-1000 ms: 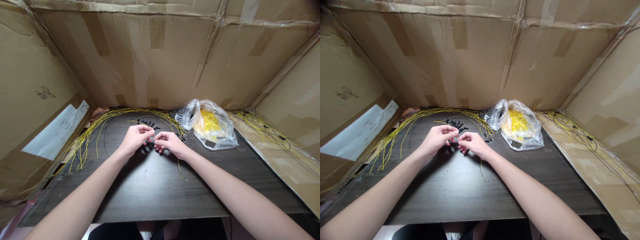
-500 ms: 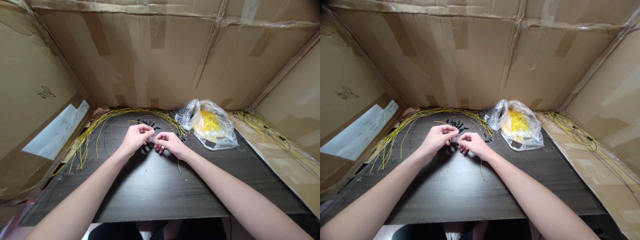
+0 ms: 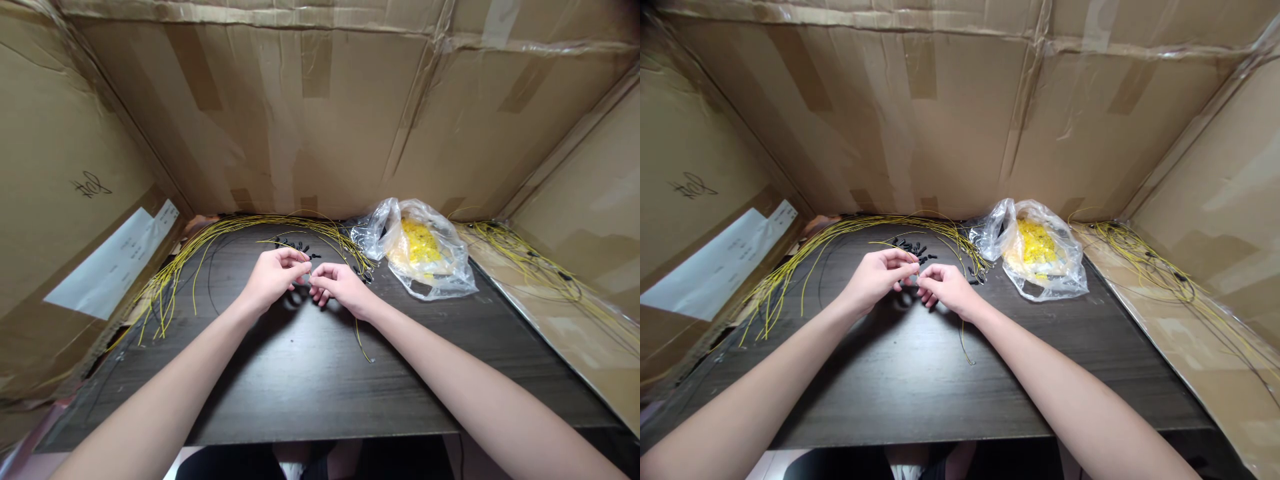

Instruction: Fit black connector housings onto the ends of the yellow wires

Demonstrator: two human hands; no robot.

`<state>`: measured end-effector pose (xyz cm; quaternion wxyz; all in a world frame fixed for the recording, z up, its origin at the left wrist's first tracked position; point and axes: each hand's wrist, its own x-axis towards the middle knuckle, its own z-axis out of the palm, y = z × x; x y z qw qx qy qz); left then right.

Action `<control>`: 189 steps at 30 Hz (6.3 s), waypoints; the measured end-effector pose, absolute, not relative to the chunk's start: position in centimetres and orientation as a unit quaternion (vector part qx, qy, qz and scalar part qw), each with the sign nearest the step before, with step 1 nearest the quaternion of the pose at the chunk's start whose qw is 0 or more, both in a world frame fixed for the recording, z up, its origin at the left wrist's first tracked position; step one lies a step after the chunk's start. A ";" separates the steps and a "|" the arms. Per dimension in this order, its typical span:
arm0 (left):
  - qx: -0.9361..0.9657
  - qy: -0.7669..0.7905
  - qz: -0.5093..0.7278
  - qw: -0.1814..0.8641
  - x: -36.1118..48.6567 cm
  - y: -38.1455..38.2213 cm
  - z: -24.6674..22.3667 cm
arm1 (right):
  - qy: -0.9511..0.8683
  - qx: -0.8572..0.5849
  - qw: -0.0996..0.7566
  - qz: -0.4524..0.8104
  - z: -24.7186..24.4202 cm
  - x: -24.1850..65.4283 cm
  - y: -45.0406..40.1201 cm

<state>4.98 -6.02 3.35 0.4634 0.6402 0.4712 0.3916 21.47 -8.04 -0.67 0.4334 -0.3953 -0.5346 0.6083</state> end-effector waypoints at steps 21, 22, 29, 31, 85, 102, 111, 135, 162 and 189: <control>0.650 0.454 0.380 0.476 5.0 -6.1 3.3 | -0.486 -0.363 0.431 0.668 -0.4 21.9 -7.8; 0.650 0.452 0.383 0.476 5.0 -6.1 3.3 | -0.485 -0.360 0.430 0.671 -0.5 22.0 -7.7; 0.650 0.440 0.401 0.472 5.0 -6.2 3.5 | -0.472 -0.345 0.434 0.686 -0.9 22.4 -7.4; 0.650 0.439 0.402 0.471 5.0 -6.2 3.6 | -0.467 -0.346 0.432 0.690 -0.8 22.5 -7.5; 0.803 0.453 0.308 0.233 3.8 -5.5 3.8 | -0.516 -0.428 0.503 0.544 -1.0 21.9 -7.8; 0.890 0.359 0.261 0.106 4.3 -6.3 3.2 | -0.730 -0.458 0.414 0.293 -0.3 21.9 -8.7; 0.893 0.364 0.241 0.108 4.2 -6.5 3.1 | -0.747 -0.446 0.395 0.296 -0.6 22.2 -8.5; 0.886 0.365 0.248 0.139 4.3 -6.4 3.1 | -0.682 -0.468 0.431 0.361 -1.5 22.2 -7.8; 0.872 0.389 0.244 0.170 4.6 -6.3 3.0 | -0.627 -0.453 0.442 0.454 -1.0 22.3 -7.7; 0.837 0.493 0.230 0.063 3.8 -4.2 0.3 | -0.754 -0.521 0.386 0.101 -1.5 22.8 -7.4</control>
